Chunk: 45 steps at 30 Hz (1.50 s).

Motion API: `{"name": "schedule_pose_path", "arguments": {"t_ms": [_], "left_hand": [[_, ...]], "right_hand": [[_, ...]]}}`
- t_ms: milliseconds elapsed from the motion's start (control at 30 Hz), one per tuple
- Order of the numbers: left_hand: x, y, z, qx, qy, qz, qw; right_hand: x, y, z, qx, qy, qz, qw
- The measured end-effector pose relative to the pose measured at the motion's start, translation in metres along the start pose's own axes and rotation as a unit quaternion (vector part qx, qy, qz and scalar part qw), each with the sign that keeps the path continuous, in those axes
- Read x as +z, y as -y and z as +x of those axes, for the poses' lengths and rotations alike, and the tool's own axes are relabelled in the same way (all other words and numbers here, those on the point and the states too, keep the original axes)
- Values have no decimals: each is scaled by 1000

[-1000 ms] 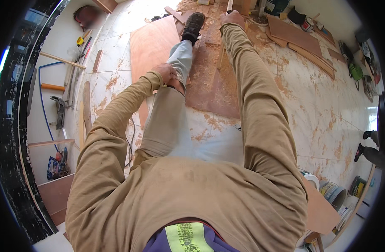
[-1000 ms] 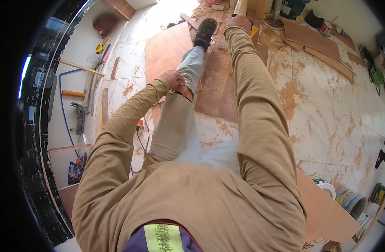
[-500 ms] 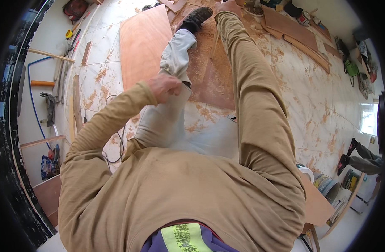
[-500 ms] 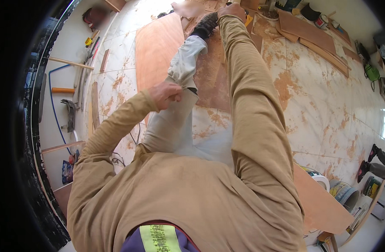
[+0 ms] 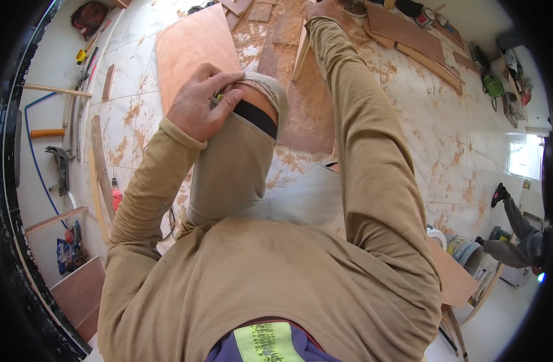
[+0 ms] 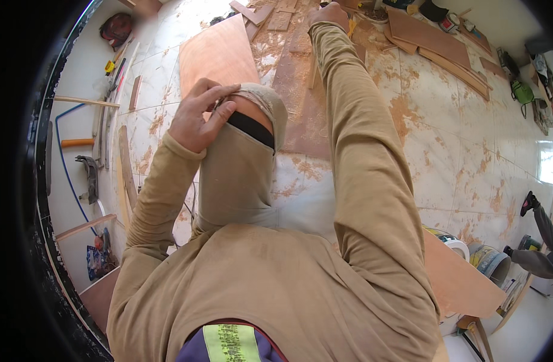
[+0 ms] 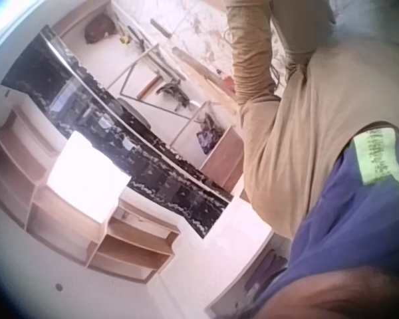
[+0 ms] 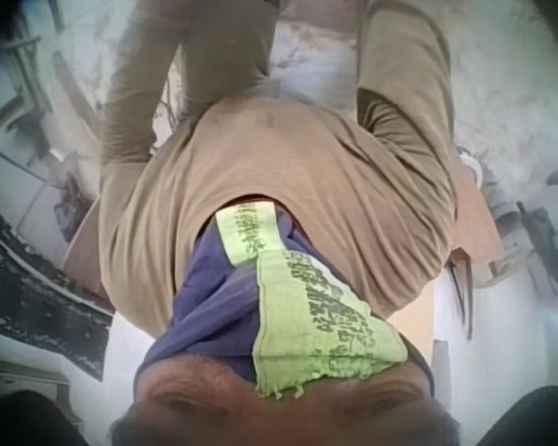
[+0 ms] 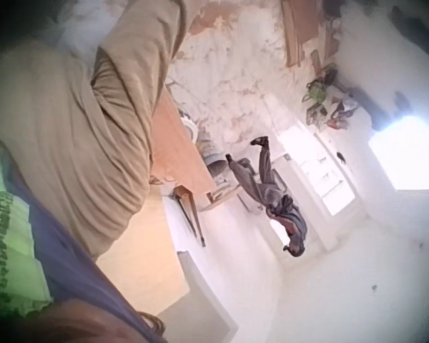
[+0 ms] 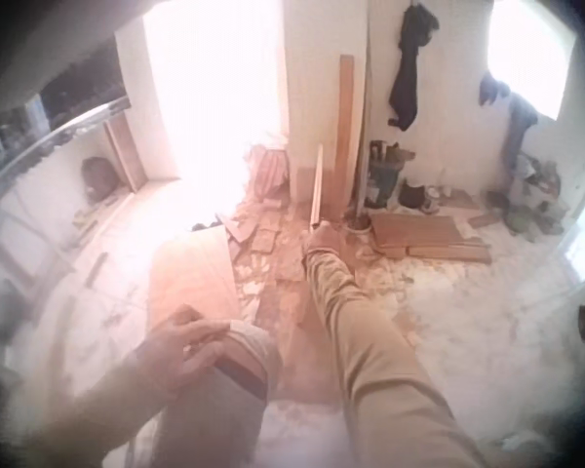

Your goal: The recorder uses a hand plane on a wooden board and then hammers pieces of wood together.

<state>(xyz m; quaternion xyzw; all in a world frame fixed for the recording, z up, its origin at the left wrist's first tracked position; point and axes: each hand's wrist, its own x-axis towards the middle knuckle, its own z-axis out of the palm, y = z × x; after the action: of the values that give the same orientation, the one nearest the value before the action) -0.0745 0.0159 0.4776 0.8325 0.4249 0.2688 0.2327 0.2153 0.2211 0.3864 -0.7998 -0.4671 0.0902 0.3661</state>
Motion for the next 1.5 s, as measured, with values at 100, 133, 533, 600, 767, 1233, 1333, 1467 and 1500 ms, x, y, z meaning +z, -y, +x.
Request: {"name": "schedule_pose_path", "arguments": {"t_ms": [100, 133, 533, 600, 767, 1233, 1333, 1467, 1500], "left_hand": [[44, 58, -3, -29, 11, 26, 999], [51, 72, -5, -45, -12, 2, 999], [27, 258, -58, -236, 174, -11, 956], [10, 255, -5, -215, 151, -55, 963], [17, 237, 107, -104, 74, -93, 988], [173, 134, 278, -237, 96, -493, 832], [164, 119, 283, -222, 140, -472, 842], [162, 115, 275, -220, 92, -453, 859], [162, 111, 267, -225, 83, -431, 870]], "right_hand": [[7, -8, 10, 20, 33, 6, 999], [5, -3, 10, 20, 26, 6, 999], [14, -12, 9, 45, 36, -27, 998], [-1, -3, 14, 63, 50, -27, 996], [11, 2, 10, 65, 32, 2, 997], [30, -17, 10, 40, -30, 127, 991], [19, -32, 17, 9, -36, 199, 979], [-9, -49, -6, 58, -53, 233, 969], [-18, -54, -17, 36, -87, 240, 966]]}}
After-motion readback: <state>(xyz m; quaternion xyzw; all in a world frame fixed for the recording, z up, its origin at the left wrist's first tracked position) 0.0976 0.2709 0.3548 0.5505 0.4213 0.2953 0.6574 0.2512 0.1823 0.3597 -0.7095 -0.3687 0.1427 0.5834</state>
